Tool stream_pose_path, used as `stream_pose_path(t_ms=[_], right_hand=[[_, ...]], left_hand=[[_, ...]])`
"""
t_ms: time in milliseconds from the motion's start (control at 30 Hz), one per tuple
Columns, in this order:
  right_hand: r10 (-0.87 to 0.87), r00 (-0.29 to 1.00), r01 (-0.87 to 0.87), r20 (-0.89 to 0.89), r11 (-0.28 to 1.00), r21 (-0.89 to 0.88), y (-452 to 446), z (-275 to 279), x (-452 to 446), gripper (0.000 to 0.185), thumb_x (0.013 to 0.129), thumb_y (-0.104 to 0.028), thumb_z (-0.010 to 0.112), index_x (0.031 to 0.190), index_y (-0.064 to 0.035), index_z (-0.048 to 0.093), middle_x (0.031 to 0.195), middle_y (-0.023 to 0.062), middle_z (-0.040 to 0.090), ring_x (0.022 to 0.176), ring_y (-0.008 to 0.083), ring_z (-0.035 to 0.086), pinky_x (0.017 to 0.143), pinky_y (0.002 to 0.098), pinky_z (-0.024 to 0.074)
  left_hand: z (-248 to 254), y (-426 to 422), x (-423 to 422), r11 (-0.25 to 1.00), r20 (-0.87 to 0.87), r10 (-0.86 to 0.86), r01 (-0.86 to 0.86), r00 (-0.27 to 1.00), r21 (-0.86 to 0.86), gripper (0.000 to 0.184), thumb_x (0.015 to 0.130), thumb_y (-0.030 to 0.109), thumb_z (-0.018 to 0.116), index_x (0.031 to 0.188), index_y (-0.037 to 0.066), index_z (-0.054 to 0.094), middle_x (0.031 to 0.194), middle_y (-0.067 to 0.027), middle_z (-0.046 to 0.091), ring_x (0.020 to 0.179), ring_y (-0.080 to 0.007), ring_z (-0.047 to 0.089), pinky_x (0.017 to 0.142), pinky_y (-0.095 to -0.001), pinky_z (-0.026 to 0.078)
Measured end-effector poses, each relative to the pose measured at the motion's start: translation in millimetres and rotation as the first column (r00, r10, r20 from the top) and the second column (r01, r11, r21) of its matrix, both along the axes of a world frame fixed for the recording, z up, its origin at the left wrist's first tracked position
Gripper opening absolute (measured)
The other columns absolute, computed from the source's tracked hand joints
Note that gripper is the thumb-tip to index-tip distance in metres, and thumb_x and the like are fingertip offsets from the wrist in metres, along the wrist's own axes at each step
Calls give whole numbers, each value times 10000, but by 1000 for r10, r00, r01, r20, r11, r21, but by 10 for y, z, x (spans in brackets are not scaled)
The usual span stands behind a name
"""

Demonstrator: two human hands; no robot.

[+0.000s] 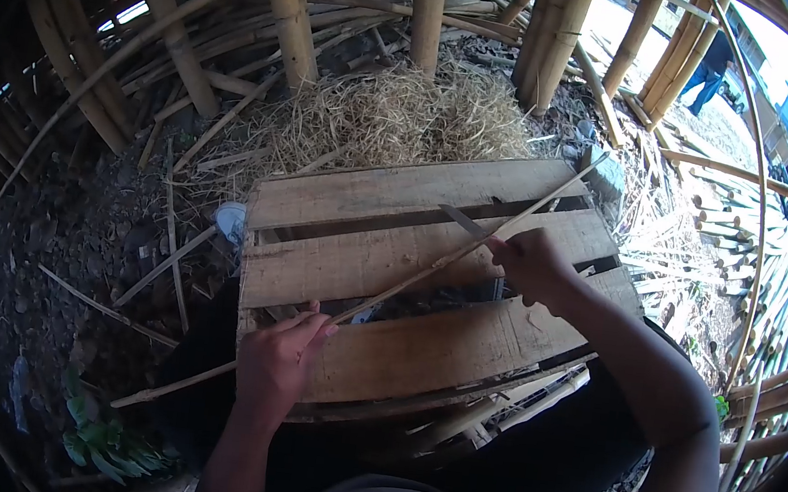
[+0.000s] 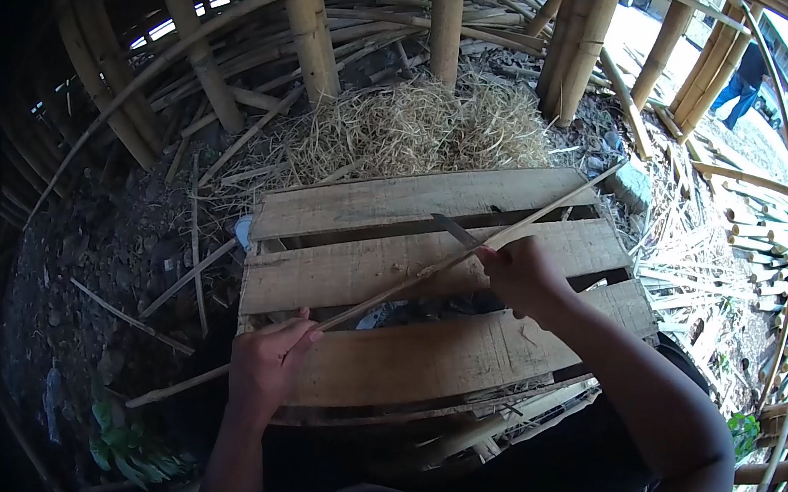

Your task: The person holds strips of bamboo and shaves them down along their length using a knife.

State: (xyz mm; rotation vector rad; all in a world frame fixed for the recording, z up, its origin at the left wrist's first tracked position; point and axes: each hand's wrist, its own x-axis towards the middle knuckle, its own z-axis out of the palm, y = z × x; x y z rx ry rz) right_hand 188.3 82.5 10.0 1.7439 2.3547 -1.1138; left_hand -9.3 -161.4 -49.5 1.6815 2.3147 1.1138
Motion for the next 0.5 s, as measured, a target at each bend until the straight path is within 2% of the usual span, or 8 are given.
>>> stream_pose_path(t_ms=[67, 133, 200, 267, 333, 400, 467, 500], right_hand=[[-71, 989, 64, -131, 997, -53, 420, -237, 150, 469, 967, -437, 543, 813, -1, 626, 533, 45, 534, 403, 172, 555, 350, 337, 419], [-33, 999, 28, 25, 987, 158, 404, -130, 121, 447, 973, -420, 541, 830, -5, 622, 534, 35, 515, 404, 172, 550, 349, 332, 408], [41, 999, -43, -29, 996, -72, 48, 85, 22, 439, 979, -411, 536, 834, -2, 601, 541, 36, 511, 406, 170, 544, 351, 333, 401], [-18, 999, 14, -38, 995, -103, 144, -78, 42, 435, 978, -421, 532, 879, -5, 614, 550, 38, 514, 409, 167, 542, 355, 342, 401], [-92, 985, 61, -145, 976, -207, 422, -129, 168, 453, 972, -433, 529, 923, 8, 621, 567, 51, 535, 416, 174, 554, 346, 334, 406], [-143, 988, 135, -64, 984, -112, 473, -217, 154, 470, 975, -426, 519, 973, 33, 619, 631, 87, 567, 425, 176, 560, 340, 319, 413], [-60, 992, 45, -108, 989, -139, 66, -205, -27, 472, 985, -414, 504, 921, 43, 602, 661, 108, 581, 419, 164, 547, 338, 308, 420], [-109, 989, 102, -95, 992, -73, -239, 78, -147, 448, 995, -402, 481, 900, 24, 585, 644, 100, 570, 409, 176, 553, 328, 320, 416]], left_hand=[[30, 31, 35, 998, 35, 40, -39, 999, -45, 192, 866, 151, 692, 981, -3, 704, 882, -181, 692, 806, -301, 701, 692, -336, 543], [34, 23, 36, 998, 22, 45, -43, 999, -51, 187, 880, 184, 674, 975, 26, 702, 842, -159, 680, 736, -308, 676, 636, -362, 519], [21, 35, 17, 998, 6, 42, -42, 999, -49, 186, 893, 217, 656, 970, 54, 700, 802, -136, 668, 666, -314, 650, 580, -388, 495], [-21, 28, -23, 997, 56, 65, -63, 996, -44, 190, 887, 246, 666, 948, 71, 708, 716, -135, 626, 616, -319, 620, 550, -391, 460], [-19, 43, -27, 994, 44, 86, -83, 995, -73, 191, 887, 259, 666, 939, 80, 709, 704, -139, 621, 614, -321, 618, 549, -393, 456], [-12, 59, -39, 990, 28, 109, -106, 994, -96, 193, 887, 271, 666, 930, 88, 711, 691, -143, 615, 613, -323, 615, 549, -394, 453], [-11, 79, -47, 993, 47, 90, -86, 995, -85, 202, 894, 282, 655, 921, 88, 707, 672, -144, 604, 605, -331, 605, 547, -401, 449], [-5, 90, -40, 993, 47, 88, -84, 995, -83, 202, 894, 282, 655, 921, 88, 707, 672, -144, 604, 605, -331, 605, 547, -401, 449]])
